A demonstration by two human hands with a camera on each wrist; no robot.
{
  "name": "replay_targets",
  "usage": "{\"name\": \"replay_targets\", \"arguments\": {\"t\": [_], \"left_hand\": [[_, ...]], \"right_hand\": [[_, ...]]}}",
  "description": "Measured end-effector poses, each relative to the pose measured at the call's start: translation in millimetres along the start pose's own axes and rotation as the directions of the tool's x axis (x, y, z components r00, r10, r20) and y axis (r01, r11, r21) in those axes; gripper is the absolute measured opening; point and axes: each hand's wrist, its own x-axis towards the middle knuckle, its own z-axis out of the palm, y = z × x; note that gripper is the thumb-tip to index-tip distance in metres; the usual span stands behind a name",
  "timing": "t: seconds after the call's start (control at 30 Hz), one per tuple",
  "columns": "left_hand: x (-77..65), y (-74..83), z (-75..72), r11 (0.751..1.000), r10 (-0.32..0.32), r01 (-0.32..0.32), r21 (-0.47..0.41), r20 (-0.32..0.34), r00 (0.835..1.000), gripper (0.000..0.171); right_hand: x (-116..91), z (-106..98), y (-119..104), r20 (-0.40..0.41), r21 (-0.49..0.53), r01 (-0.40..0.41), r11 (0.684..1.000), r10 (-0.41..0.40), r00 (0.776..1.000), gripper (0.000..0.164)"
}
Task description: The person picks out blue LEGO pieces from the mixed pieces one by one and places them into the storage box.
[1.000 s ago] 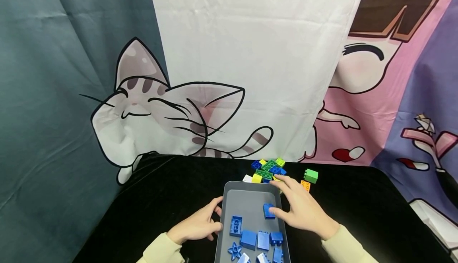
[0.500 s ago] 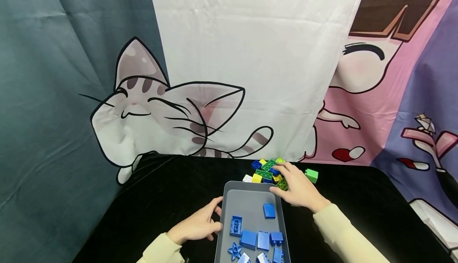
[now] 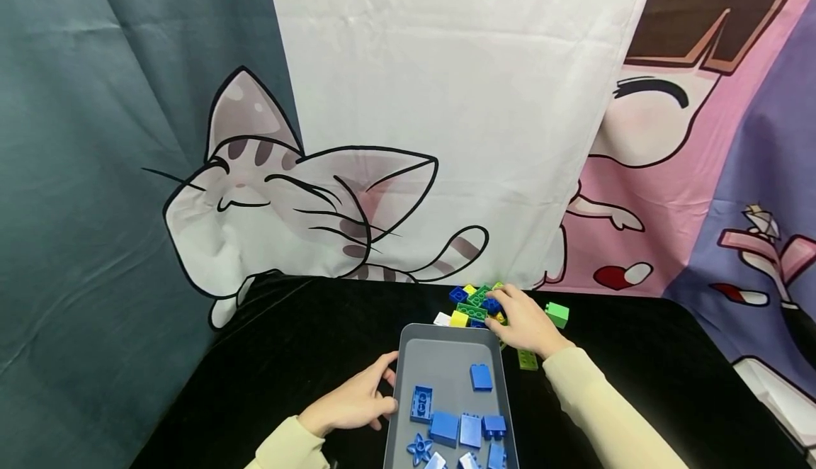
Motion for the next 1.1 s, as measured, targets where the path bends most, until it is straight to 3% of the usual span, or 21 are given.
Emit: {"name": "replay_targets", "arguments": {"t": [0.2, 0.37, 0.57, 1.1], "left_hand": [[-0.1, -1.0, 0.8, 1.0, 0.002, -0.002, -0.008, -0.001, 1.0, 0.085], [0.4, -1.6, 1.2, 1.0, 0.005, -0.005, -0.008, -0.003, 1.0, 0.085], [0.4, -0.9, 1.1, 1.0, 0.006, -0.006, -0.012, 0.001, 1.0, 0.085], [-0.5, -0.5, 0.8, 1.0, 0.003, -0.003, -0.007, -0.003, 1.0, 0.085]], "right_hand": [[3.7, 4.5, 3.8, 0.026, -0.028, -0.004, 1.0, 0.005, 1.0, 0.042], [5.7, 6.2, 3.6, -0.011, -0.047, 0.012, 0.999, -0.013, 1.0, 0.033], [5.6, 9.1, 4.9, -0.048, -0.064, -0.027, 0.998, 0.024, 0.999, 0.025], [-6.6, 2.4, 2.1, -0.12, -0.036, -0.038, 0.999, 0.034, 0.992, 0.022]]}}
